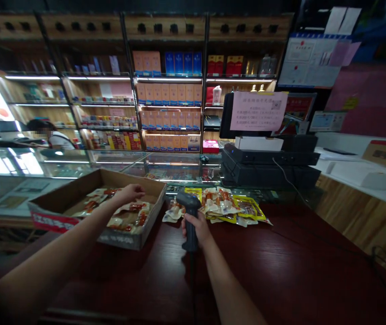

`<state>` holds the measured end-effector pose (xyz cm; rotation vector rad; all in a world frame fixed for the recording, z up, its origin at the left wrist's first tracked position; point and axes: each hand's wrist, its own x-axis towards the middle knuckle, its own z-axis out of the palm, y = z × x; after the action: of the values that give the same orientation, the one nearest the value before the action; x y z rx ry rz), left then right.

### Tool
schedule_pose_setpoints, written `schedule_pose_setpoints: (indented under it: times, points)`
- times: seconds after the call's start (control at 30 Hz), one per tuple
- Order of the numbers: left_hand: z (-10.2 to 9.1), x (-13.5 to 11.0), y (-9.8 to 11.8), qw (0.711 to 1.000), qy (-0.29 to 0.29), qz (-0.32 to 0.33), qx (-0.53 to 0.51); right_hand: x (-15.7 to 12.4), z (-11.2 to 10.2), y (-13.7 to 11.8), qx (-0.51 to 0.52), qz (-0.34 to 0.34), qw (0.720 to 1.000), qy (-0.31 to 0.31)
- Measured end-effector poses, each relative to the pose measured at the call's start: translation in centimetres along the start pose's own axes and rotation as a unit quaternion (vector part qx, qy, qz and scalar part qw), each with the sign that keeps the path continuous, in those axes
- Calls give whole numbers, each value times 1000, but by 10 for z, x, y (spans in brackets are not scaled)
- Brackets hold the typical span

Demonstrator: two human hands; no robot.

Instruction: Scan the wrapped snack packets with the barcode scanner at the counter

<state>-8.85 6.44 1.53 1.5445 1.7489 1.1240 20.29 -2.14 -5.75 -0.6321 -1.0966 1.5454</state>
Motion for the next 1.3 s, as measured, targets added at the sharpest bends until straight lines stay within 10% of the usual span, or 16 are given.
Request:
schedule_pose_setpoints:
  times: [0.17, 0.47, 0.7, 0.83, 1.03, 1.3]
  points:
    - [-26, 27, -33, 994, 36, -27, 95, -4, -3, 23, -4, 21, 1000, -14]
    - [-12, 36, -65, 984, 50, -121, 122, -11, -9, 22, -22, 37, 999, -9]
    - [-26, 23, -45, 988, 28, -119, 96, -10, -11, 24, -15, 28, 999, -20]
    - [-31, -3, -7, 975, 1, -105, -197, -11, -10, 23, -9, 18, 999, -30]
    - [40, -66, 38, 866, -6, -26, -499, -14, -6, 18, 4, 5, 999, -36]
    - [155, -94, 1, 819, 10, -14, -574, -13, -13, 16, -21, -3, 998, -60]
